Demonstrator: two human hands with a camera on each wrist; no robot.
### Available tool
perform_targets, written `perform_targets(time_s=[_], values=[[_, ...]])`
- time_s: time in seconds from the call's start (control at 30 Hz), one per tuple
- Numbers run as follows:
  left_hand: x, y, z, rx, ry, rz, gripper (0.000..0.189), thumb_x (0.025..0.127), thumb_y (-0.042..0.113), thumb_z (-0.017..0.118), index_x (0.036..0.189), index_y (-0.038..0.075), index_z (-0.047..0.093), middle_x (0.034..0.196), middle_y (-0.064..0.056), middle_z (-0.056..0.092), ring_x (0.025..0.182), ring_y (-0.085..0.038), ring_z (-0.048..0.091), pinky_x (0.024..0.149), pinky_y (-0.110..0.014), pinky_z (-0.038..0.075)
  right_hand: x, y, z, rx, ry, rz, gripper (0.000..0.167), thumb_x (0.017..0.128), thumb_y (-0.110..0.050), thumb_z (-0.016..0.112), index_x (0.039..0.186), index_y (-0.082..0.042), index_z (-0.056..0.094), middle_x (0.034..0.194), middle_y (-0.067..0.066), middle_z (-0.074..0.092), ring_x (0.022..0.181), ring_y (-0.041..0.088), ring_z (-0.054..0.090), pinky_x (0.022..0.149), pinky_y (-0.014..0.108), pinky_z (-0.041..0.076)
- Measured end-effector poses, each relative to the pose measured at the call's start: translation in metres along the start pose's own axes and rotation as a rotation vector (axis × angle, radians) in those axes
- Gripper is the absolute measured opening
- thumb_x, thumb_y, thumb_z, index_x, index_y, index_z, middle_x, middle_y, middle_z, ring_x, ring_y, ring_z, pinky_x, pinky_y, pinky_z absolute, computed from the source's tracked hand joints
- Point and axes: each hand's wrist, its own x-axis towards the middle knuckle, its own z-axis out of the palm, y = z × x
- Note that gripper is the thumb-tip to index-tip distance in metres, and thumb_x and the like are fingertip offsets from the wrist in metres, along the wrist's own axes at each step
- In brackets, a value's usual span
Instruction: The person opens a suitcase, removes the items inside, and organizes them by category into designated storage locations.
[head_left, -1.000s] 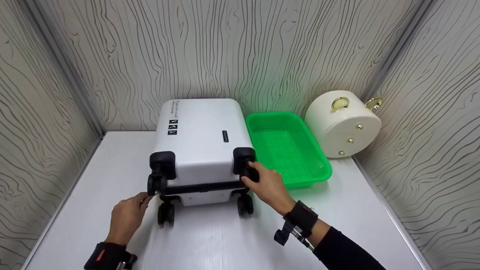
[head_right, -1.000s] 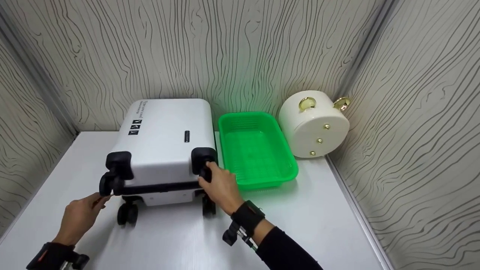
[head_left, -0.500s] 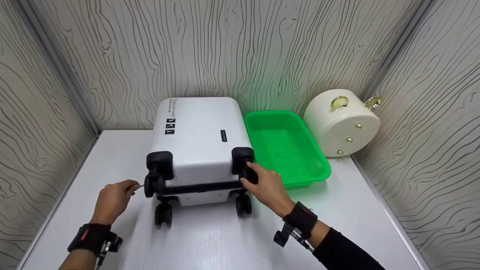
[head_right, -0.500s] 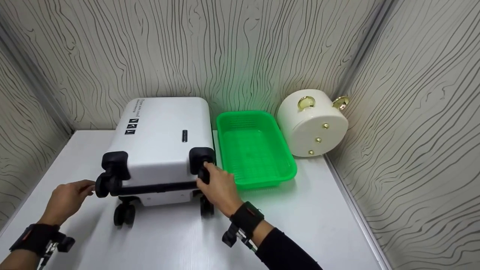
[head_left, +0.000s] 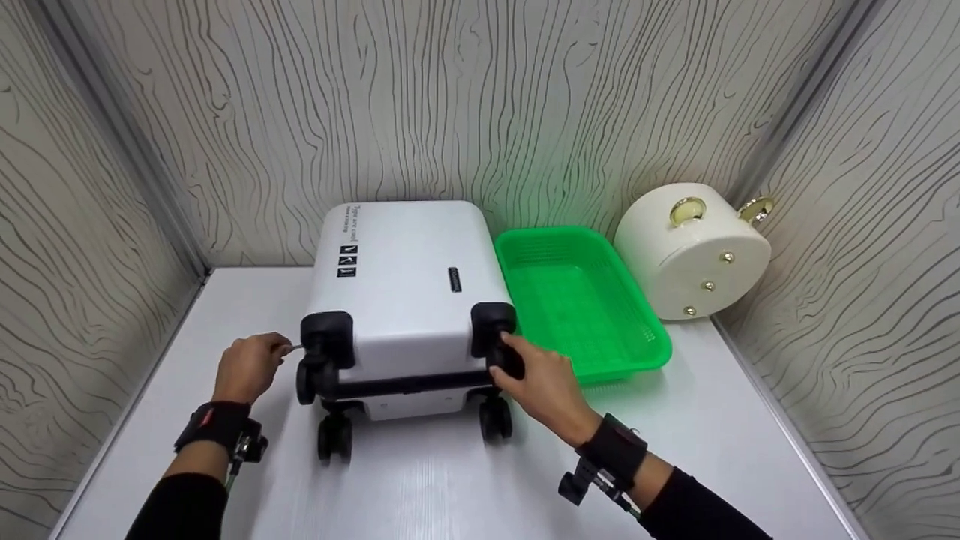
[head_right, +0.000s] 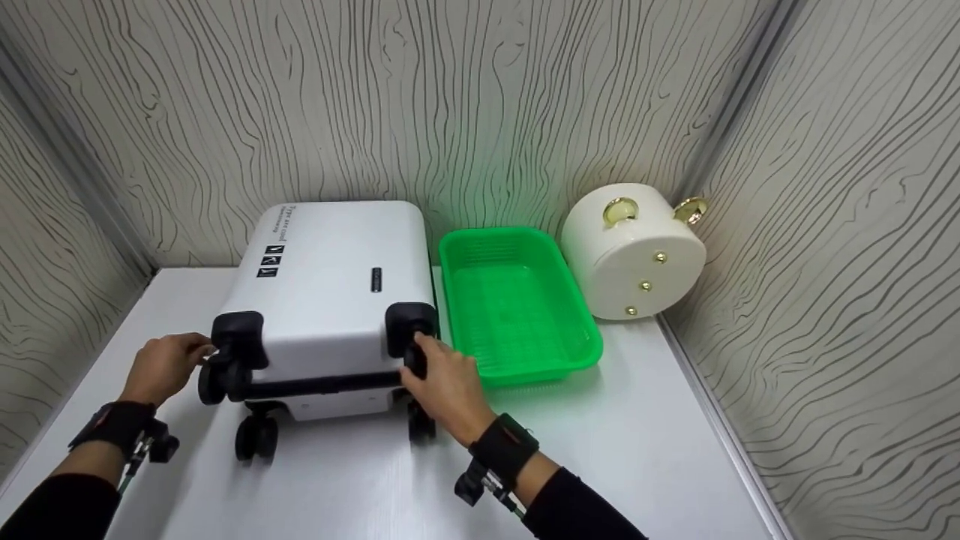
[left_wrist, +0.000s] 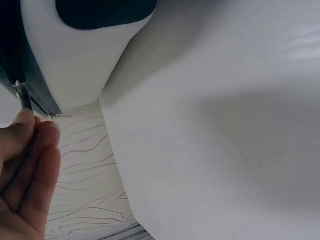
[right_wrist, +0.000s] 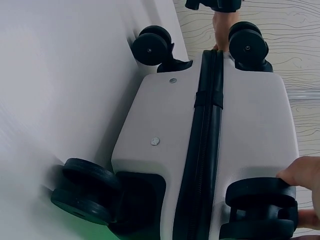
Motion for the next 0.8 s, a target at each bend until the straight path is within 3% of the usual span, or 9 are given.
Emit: perform_targets(time_s=[0.13,0.23,0.33,0.47,0.57,0.63,0.8], values=[[0.001,0.0,0.002,-0.026,-0.049,-0.009,0.008,0.09,0.007,0.07,0.092,0.0,0.073,0.076,-0.008,0.07,0.066,-0.025,0.065,0.059,-0.045,0.05,-0.003,0.001,-0.001,-0.008,-0.007,0.004,0.051,0.087,-0.028,0.074,0.131,-0.007,0.061,0.102,0.016,0.071,0.061,0.014,0.051,0.053,0.028,0.044],[0.001,0.003,-0.005,-0.04,-0.112,-0.027,0.012,0.091,0.009,0.068,0.095,-0.002,0.072,0.081,-0.011,0.071,0.07,-0.027,0.065,0.061,-0.045,0.051,-0.003,0.002,-0.001,-0.019,-0.008,0.012,0.051,0.087,-0.029,0.074,0.131,-0.008,0.061,0.104,0.016,0.07,0.065,0.016,0.055,0.056,0.032,0.046],[0.003,0.009,-0.021,-0.051,-0.179,-0.071,0.024,0.094,0.016,0.066,0.107,-0.005,0.069,0.095,-0.018,0.07,0.083,-0.035,0.066,0.069,-0.049,0.052,-0.002,0.002,-0.001,-0.017,-0.017,0.025,0.051,0.088,-0.032,0.073,0.132,-0.01,0.06,0.109,0.016,0.07,0.075,0.02,0.062,0.063,0.037,0.05],[0.006,0.024,-0.05,-0.053,-0.153,-0.105,0.04,0.097,0.025,0.063,0.121,-0.007,0.061,0.113,-0.026,0.065,0.101,-0.045,0.062,0.08,-0.056,0.049,-0.003,0.002,0.0,0.011,-0.038,0.048,0.056,0.089,-0.038,0.072,0.136,-0.012,0.057,0.119,0.014,0.067,0.091,0.024,0.066,0.071,0.04,0.053],[0.006,0.043,-0.067,-0.047,-0.075,-0.092,0.042,0.097,0.028,0.062,0.123,-0.006,0.061,0.118,-0.028,0.063,0.107,-0.047,0.058,0.086,-0.059,0.047,-0.005,0.003,0.0,0.038,-0.056,0.067,0.062,0.089,-0.045,0.07,0.14,-0.014,0.053,0.122,0.013,0.065,0.095,0.022,0.065,0.074,0.04,0.053],[0.004,0.061,-0.074,-0.044,-0.043,-0.072,0.043,0.097,0.029,0.063,0.124,-0.005,0.061,0.12,-0.027,0.062,0.111,-0.046,0.056,0.09,-0.059,0.044,-0.006,0.004,0.0,0.062,-0.07,0.078,0.067,0.088,-0.049,0.07,0.142,-0.016,0.05,0.119,0.013,0.066,0.089,0.02,0.063,0.072,0.039,0.051],[-0.001,0.114,-0.074,-0.032,-0.025,0.055,0.045,0.094,0.032,0.067,0.126,0.0,0.062,0.125,-0.023,0.061,0.118,-0.043,0.053,0.099,-0.057,0.04,-0.012,0.013,-0.001,0.125,-0.104,0.095,0.079,0.082,-0.054,0.072,0.147,-0.018,0.043,0.118,0.013,0.066,0.088,0.021,0.064,0.073,0.039,0.051]])
